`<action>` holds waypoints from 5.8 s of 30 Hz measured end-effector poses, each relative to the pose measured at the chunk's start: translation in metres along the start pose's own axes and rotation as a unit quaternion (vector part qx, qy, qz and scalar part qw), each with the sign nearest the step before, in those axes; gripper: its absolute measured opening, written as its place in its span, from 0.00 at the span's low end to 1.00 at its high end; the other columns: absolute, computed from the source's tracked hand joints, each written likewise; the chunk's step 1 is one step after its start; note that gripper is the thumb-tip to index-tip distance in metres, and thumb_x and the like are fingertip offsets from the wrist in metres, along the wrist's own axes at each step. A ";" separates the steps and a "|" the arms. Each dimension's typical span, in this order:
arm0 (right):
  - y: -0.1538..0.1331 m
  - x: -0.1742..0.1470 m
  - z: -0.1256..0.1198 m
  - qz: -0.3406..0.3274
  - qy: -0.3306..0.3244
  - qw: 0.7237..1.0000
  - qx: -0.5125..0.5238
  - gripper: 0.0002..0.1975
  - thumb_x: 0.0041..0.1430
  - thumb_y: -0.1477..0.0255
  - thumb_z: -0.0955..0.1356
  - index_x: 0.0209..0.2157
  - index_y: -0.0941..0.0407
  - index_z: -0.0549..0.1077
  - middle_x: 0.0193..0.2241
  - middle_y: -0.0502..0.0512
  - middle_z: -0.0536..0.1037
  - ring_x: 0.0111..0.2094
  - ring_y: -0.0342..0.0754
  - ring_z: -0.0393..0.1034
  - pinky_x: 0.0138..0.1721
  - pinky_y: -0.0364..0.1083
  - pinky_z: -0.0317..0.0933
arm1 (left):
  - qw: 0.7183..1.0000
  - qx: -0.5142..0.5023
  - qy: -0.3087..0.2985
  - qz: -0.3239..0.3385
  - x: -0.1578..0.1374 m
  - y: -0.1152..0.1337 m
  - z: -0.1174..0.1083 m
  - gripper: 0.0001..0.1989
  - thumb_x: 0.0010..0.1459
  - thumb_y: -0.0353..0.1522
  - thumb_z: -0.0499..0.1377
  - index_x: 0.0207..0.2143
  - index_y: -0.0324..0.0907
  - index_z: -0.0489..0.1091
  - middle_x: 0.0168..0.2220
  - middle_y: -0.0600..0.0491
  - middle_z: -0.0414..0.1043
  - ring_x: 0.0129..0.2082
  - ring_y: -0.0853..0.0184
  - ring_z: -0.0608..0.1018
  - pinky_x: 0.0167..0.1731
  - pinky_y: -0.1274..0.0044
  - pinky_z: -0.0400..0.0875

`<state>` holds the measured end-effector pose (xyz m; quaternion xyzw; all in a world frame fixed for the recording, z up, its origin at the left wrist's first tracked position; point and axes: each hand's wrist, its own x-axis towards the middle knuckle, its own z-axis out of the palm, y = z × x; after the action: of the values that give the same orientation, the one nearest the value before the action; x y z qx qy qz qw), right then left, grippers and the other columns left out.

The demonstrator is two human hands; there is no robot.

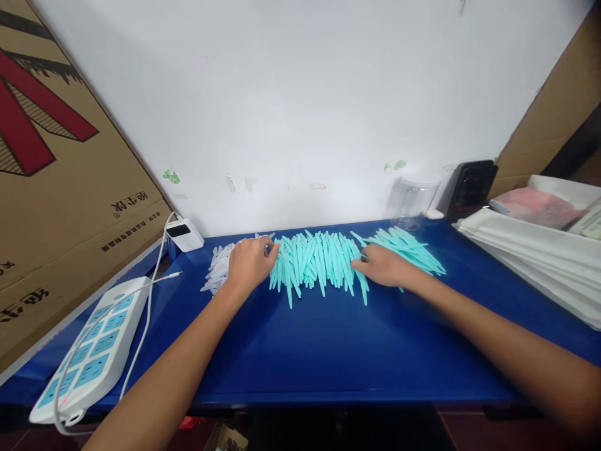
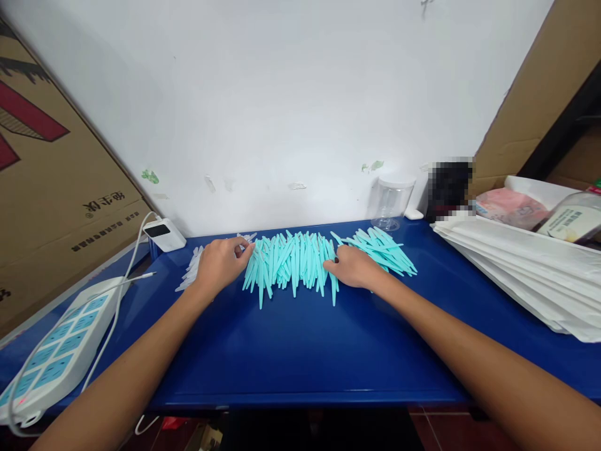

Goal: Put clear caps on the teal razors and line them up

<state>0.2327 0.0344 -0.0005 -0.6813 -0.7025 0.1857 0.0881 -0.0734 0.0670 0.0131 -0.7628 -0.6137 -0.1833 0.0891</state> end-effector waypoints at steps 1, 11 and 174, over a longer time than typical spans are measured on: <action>0.001 0.000 0.001 -0.003 0.005 1.000 -0.004 0.18 0.66 0.62 0.65 0.24 0.52 0.57 0.20 0.49 0.61 0.21 0.45 0.54 0.26 0.48 0.45 | 1.000 0.000 0.000 -0.001 0.000 0.000 0.000 0.19 0.69 0.45 0.54 0.40 0.45 0.82 0.32 0.48 0.82 0.35 0.55 0.82 0.35 0.71 0.68; 0.009 0.000 -0.006 -0.053 0.076 0.995 0.041 0.12 0.69 0.67 0.59 0.29 0.51 0.57 0.25 0.53 0.71 0.24 0.47 0.59 0.28 0.48 0.49 | 1.000 0.009 0.011 -0.023 0.007 -0.012 -0.007 0.20 0.69 0.46 0.54 0.40 0.45 0.82 0.33 0.47 0.82 0.36 0.53 0.82 0.37 0.70 0.68; 0.014 -0.017 -0.027 -0.161 0.141 0.941 0.264 0.31 0.54 0.39 0.72 0.36 0.55 0.85 0.32 0.57 0.83 0.33 0.53 0.72 0.36 0.51 0.64 | 0.862 -0.490 -0.111 0.064 -0.001 0.011 0.002 0.15 0.58 0.43 0.71 0.40 0.40 0.83 0.37 0.46 0.85 0.35 0.63 0.84 0.34 0.74 0.79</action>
<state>0.2568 0.0217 0.0214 -0.5309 -0.7086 0.2500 0.3917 -0.0631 0.0642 0.0115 -0.7612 -0.4002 -0.3681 -0.3535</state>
